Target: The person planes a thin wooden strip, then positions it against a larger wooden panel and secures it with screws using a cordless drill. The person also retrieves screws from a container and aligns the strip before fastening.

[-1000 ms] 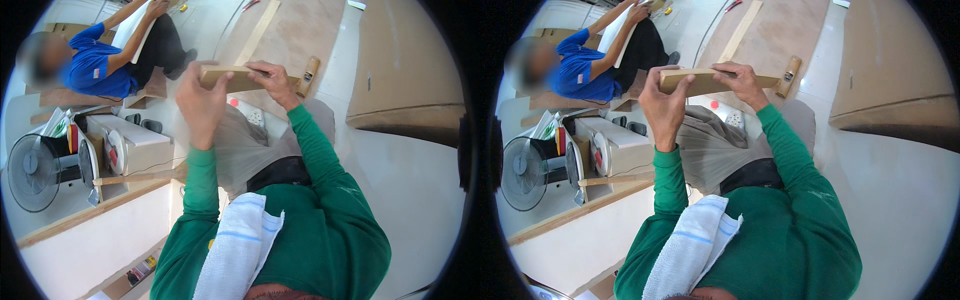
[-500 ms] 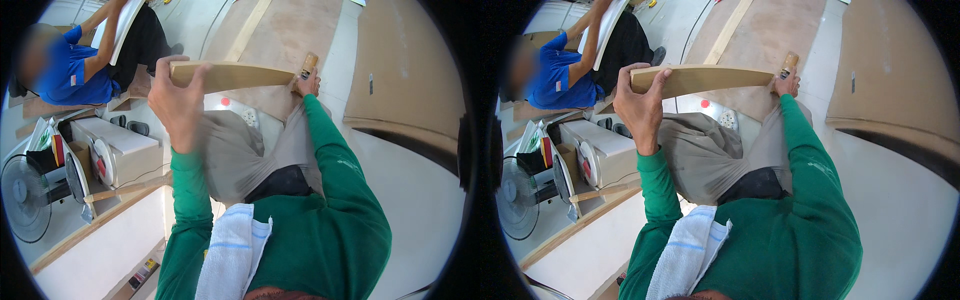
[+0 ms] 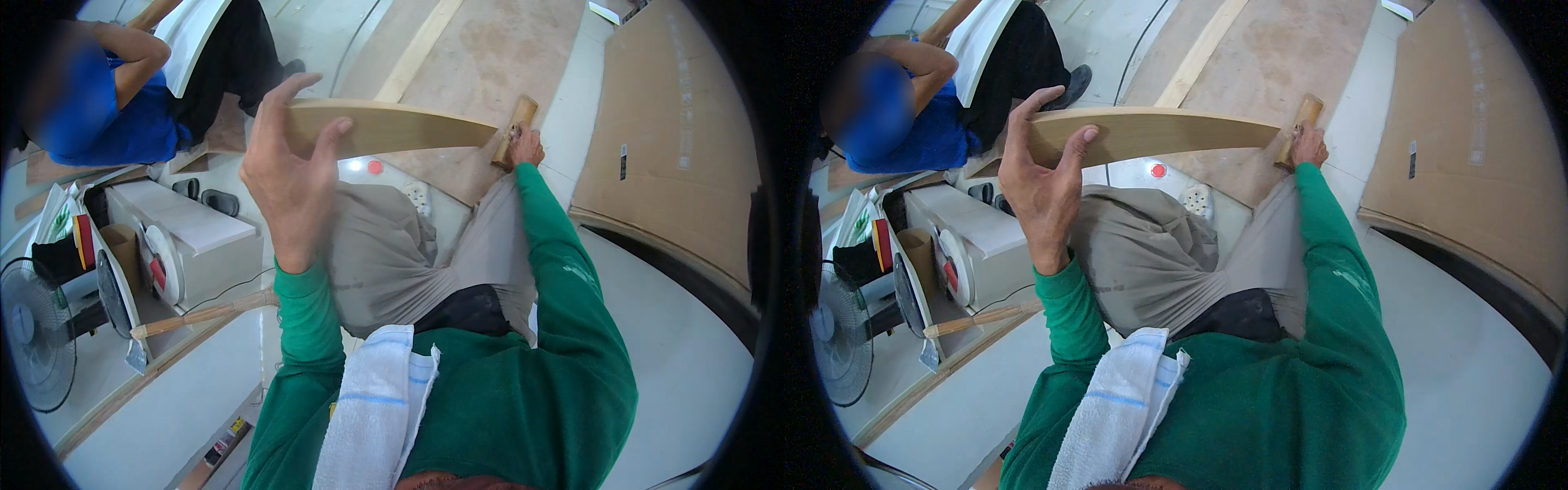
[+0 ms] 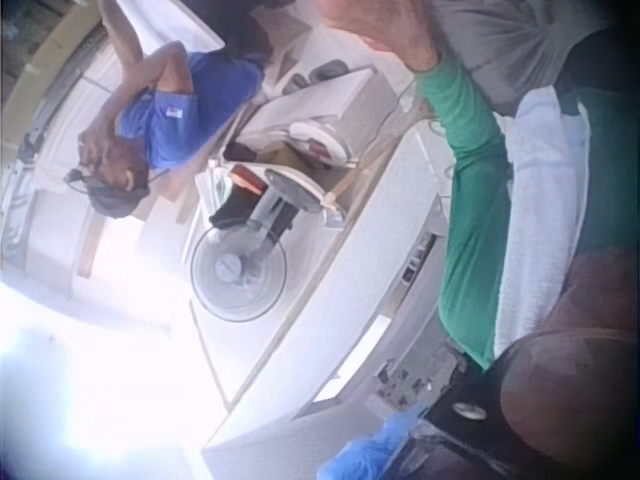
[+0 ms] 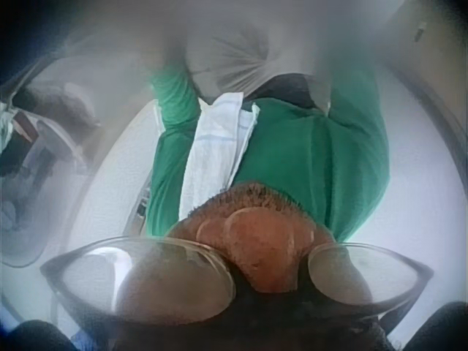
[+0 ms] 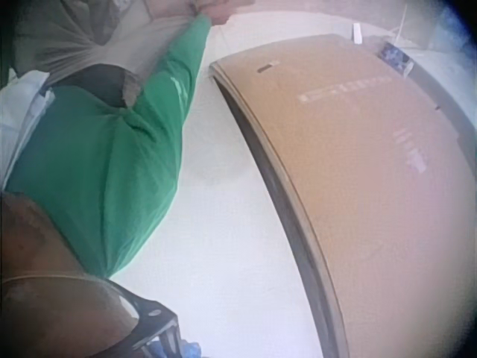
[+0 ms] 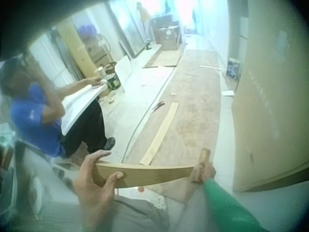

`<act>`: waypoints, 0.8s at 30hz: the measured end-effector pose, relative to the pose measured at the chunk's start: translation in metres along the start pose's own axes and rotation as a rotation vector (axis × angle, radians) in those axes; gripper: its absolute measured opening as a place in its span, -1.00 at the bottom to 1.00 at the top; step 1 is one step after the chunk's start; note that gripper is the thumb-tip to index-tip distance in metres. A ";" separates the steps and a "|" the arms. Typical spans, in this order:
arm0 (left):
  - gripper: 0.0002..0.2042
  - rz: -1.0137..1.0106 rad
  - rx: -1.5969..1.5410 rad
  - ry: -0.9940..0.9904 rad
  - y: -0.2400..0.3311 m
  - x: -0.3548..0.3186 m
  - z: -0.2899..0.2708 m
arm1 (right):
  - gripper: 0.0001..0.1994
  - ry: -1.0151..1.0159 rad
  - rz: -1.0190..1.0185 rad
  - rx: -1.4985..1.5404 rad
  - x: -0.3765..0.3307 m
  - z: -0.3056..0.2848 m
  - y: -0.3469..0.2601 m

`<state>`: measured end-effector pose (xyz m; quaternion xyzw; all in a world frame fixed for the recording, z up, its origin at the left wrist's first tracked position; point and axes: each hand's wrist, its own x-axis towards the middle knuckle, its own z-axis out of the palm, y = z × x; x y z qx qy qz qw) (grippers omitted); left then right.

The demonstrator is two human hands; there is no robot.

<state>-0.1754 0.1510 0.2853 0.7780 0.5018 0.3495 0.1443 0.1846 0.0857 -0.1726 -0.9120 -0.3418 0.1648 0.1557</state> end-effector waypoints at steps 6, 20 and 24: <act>-0.53 0.102 -0.076 0.034 -0.006 -0.007 -0.003 | -0.78 0.055 -0.109 0.121 0.006 -0.012 0.015; -0.54 0.133 -0.118 0.003 0.021 -0.027 0.004 | -0.85 0.321 -0.430 0.721 -0.077 -0.215 -0.117; -0.54 0.168 -0.128 0.002 0.034 -0.030 0.007 | -0.81 0.122 -0.815 0.984 -0.165 -0.233 -0.179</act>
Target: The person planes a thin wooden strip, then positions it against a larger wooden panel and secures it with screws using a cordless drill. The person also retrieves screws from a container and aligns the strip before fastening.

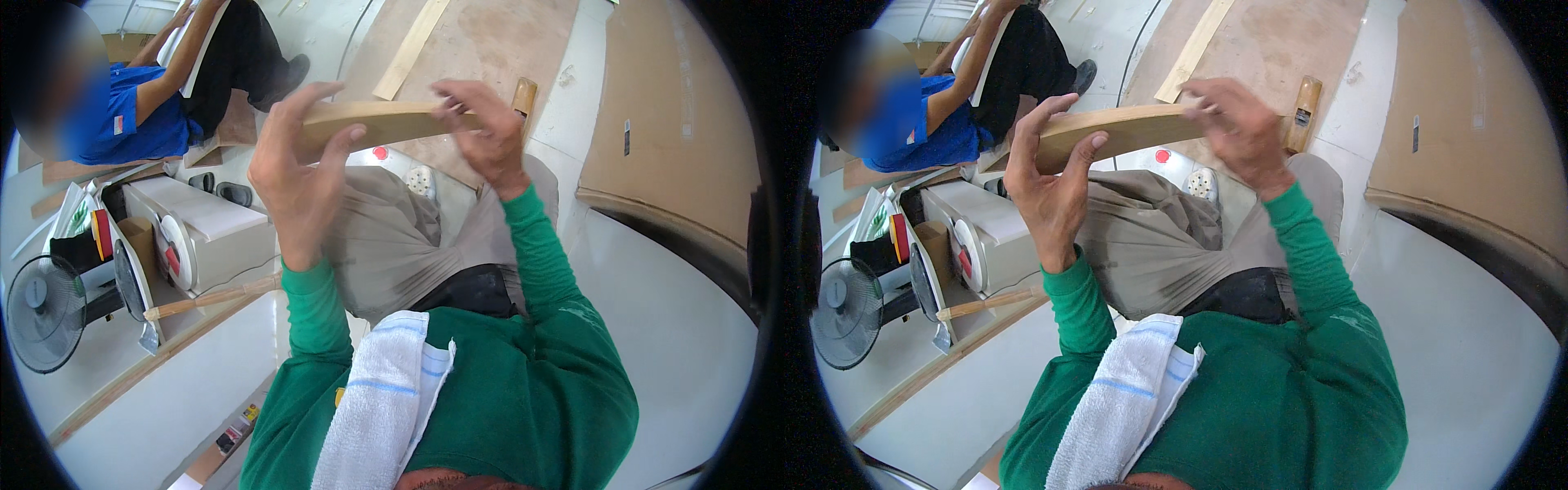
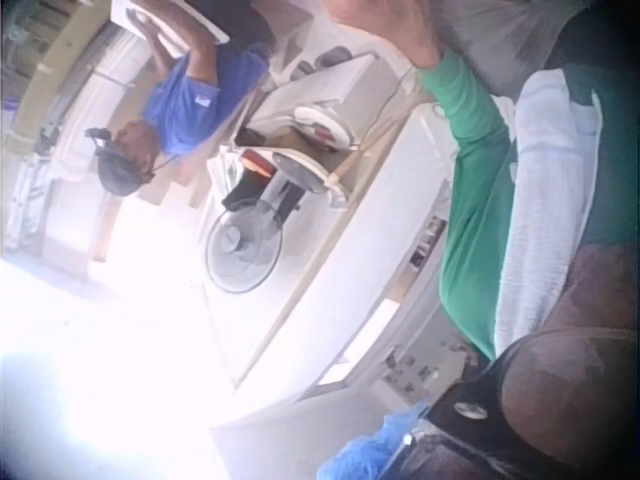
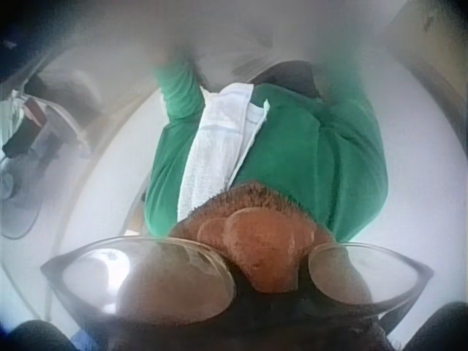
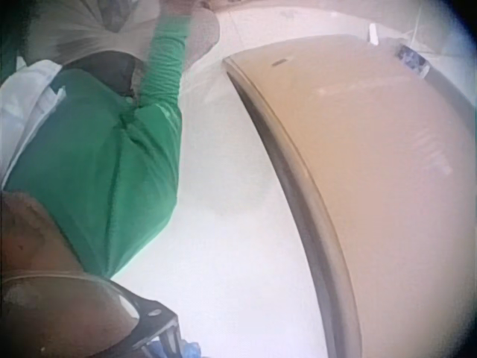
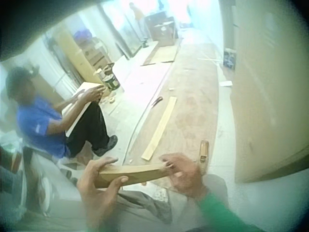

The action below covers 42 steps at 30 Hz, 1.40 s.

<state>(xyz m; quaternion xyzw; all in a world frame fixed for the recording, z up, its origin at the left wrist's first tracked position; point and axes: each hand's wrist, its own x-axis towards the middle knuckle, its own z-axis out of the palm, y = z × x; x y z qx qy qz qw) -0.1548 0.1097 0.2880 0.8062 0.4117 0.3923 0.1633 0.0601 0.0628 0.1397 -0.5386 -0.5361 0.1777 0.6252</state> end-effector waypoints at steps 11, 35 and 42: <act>-0.49 0.010 0.060 -0.048 0.022 -0.014 0.004 | -0.93 -0.021 -0.236 -0.095 0.000 0.007 -0.030; -0.33 -0.025 0.206 -0.012 0.063 -0.036 0.014 | -0.49 -0.044 -0.125 0.114 -0.046 0.005 -0.128; -0.32 -0.118 0.226 -0.047 0.064 -0.036 0.004 | -0.49 -0.024 -0.028 -0.085 -0.050 -0.005 -0.061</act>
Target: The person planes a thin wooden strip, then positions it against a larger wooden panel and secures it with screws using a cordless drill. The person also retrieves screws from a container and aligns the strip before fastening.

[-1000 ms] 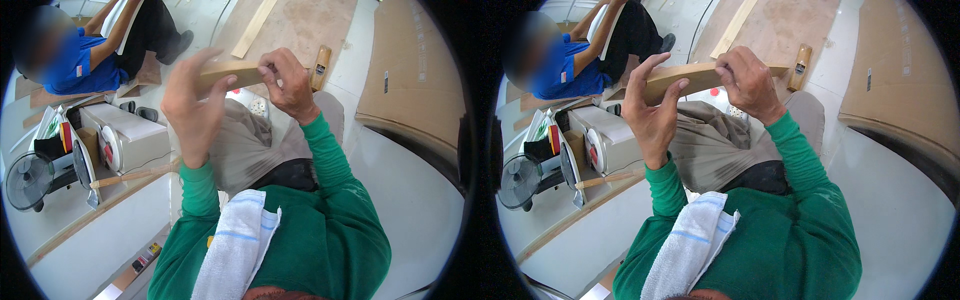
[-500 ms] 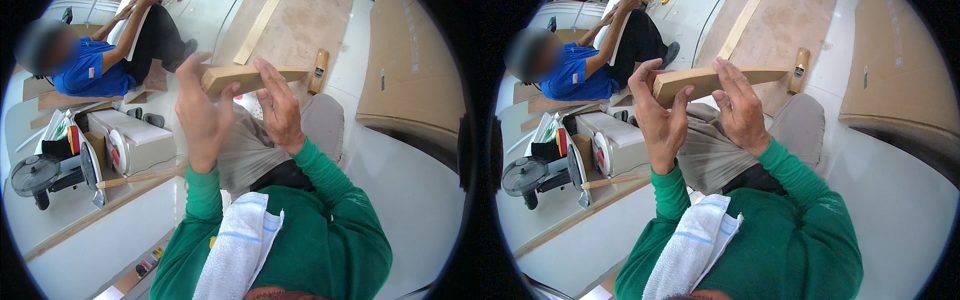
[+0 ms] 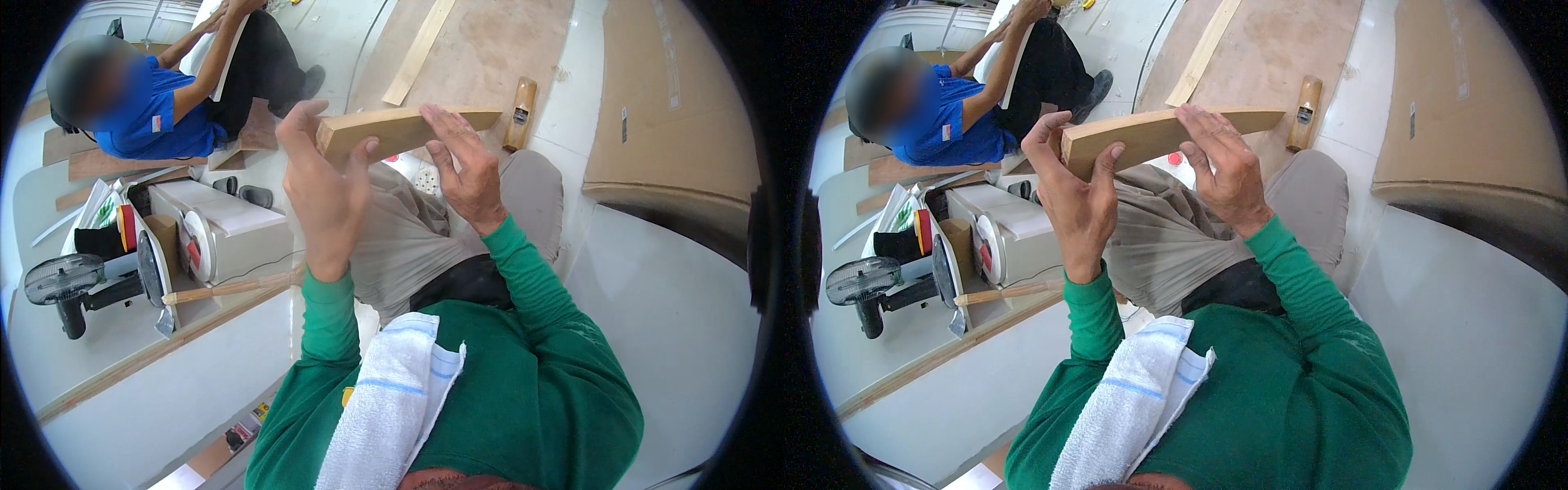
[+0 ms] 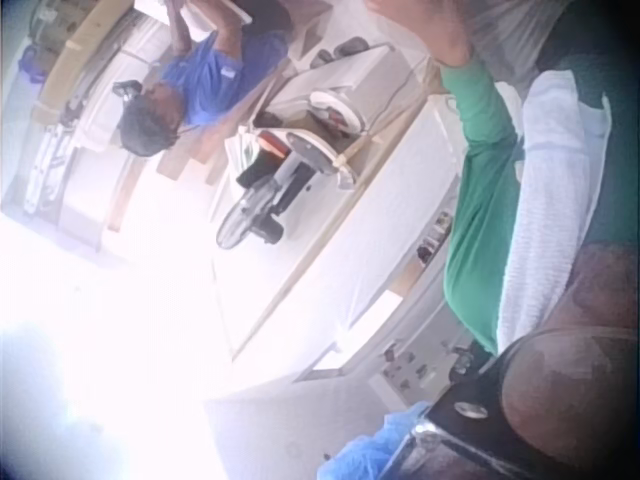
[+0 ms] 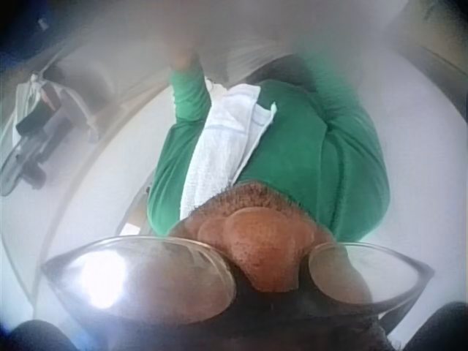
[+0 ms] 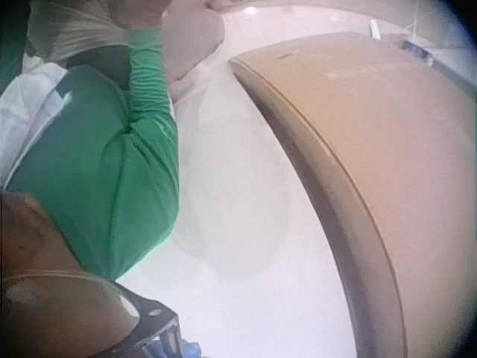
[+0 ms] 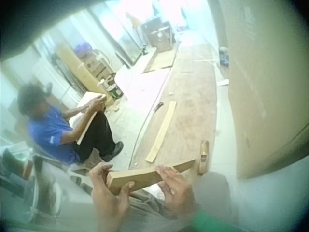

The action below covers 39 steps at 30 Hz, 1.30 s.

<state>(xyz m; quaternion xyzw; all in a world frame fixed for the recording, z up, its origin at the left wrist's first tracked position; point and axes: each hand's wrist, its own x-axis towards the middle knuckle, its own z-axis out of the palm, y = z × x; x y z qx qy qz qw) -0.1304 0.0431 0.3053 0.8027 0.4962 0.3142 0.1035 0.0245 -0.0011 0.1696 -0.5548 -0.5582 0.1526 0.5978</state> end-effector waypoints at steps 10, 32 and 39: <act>-0.33 0.151 0.033 0.060 0.006 -0.005 0.009 | -0.51 0.063 -0.071 0.117 -0.008 -0.004 -0.027; -0.37 0.025 0.051 -0.011 0.033 -0.002 0.014 | -0.74 0.259 0.143 0.131 0.009 -0.006 -0.003; -0.37 0.039 0.038 -0.016 0.031 -0.004 0.014 | -0.85 0.160 0.032 0.131 0.021 -0.017 0.009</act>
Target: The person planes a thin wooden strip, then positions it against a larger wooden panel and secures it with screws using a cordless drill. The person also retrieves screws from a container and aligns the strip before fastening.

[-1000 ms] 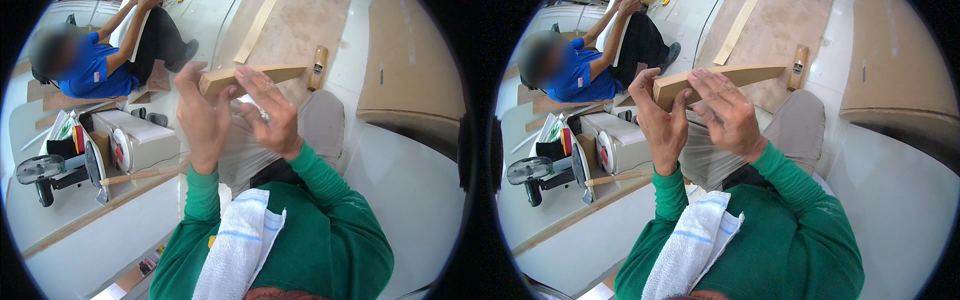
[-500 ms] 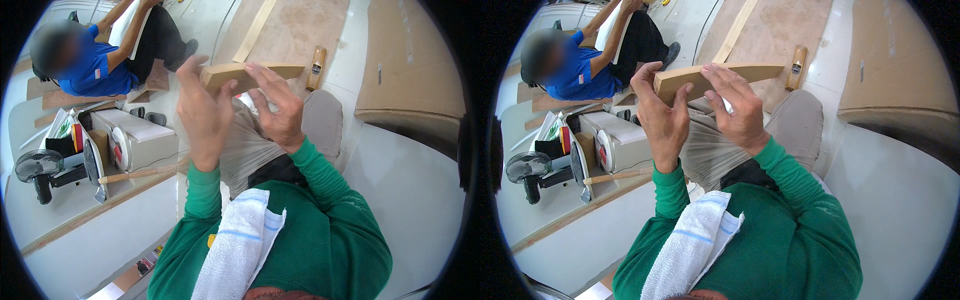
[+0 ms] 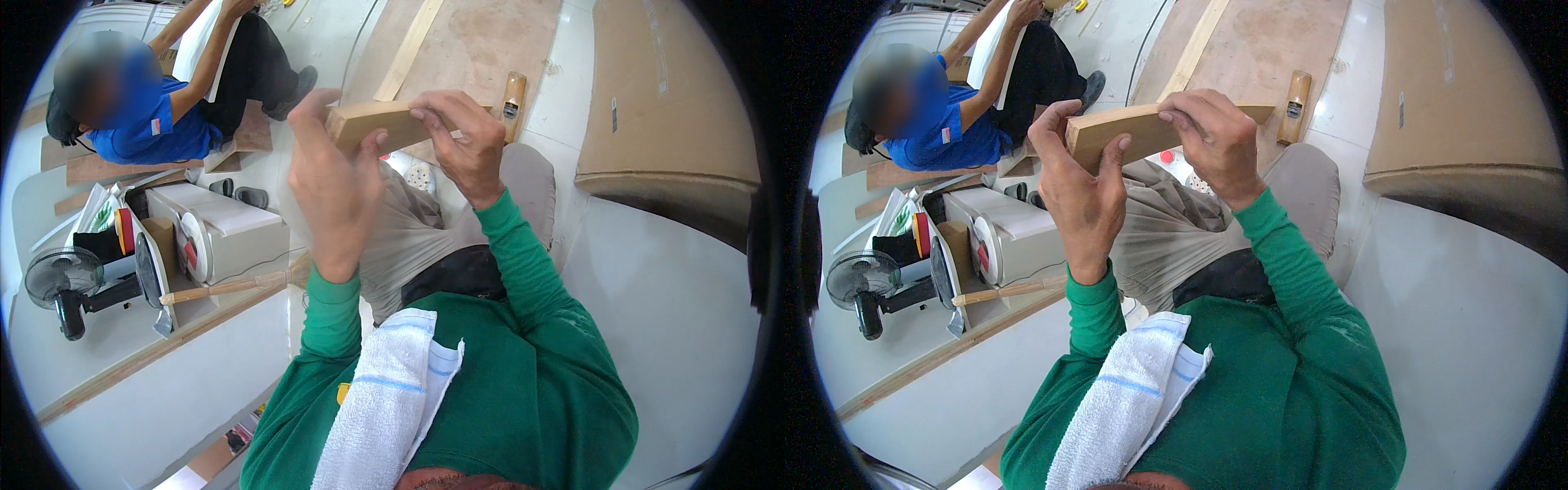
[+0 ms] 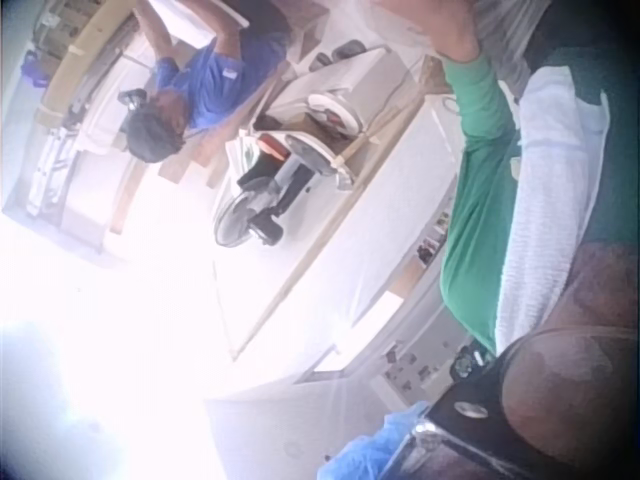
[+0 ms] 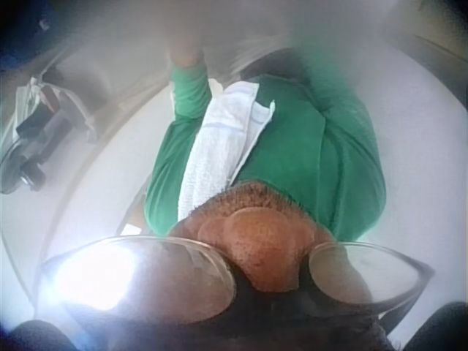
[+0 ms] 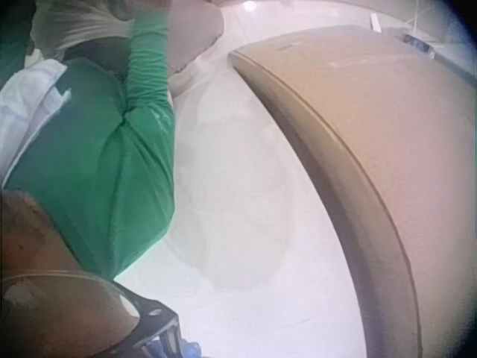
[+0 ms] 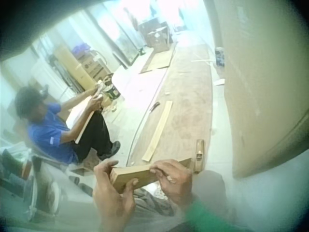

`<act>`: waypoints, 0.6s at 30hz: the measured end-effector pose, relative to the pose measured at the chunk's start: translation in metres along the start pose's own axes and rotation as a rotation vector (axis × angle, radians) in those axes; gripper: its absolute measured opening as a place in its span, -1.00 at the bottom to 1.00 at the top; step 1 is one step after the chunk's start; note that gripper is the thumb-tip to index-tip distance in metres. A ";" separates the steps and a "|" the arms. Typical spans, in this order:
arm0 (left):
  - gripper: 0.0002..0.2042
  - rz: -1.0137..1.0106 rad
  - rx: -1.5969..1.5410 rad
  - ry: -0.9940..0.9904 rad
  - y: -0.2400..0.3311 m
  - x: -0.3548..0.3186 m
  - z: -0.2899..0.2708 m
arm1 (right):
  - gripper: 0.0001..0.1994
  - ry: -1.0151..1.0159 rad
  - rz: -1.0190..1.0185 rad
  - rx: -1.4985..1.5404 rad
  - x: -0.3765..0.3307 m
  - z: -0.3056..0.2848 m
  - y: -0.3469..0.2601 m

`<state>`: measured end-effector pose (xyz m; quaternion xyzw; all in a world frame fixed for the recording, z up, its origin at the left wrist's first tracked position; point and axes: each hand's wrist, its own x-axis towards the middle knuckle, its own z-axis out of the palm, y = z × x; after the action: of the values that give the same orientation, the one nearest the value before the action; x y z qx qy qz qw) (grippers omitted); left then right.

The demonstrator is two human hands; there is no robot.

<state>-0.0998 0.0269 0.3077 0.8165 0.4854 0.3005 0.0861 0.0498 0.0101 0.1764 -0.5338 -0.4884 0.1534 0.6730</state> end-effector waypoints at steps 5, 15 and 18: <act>-0.37 -0.006 0.007 0.004 -0.002 0.001 0.000 | -0.90 0.017 -0.139 -0.163 0.004 0.011 0.016; -0.37 -0.072 -0.009 -0.007 -0.006 0.000 -0.007 | -0.83 0.041 0.098 -0.116 0.014 -0.009 -0.010; -0.36 -0.059 -0.025 -0.020 -0.005 0.002 -0.008 | -0.81 0.016 -0.170 0.068 0.018 0.004 -0.041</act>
<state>-0.1073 0.0294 0.3128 0.8038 0.5044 0.2958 0.1099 0.0424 0.0100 0.2208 -0.4686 -0.5212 0.1079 0.7051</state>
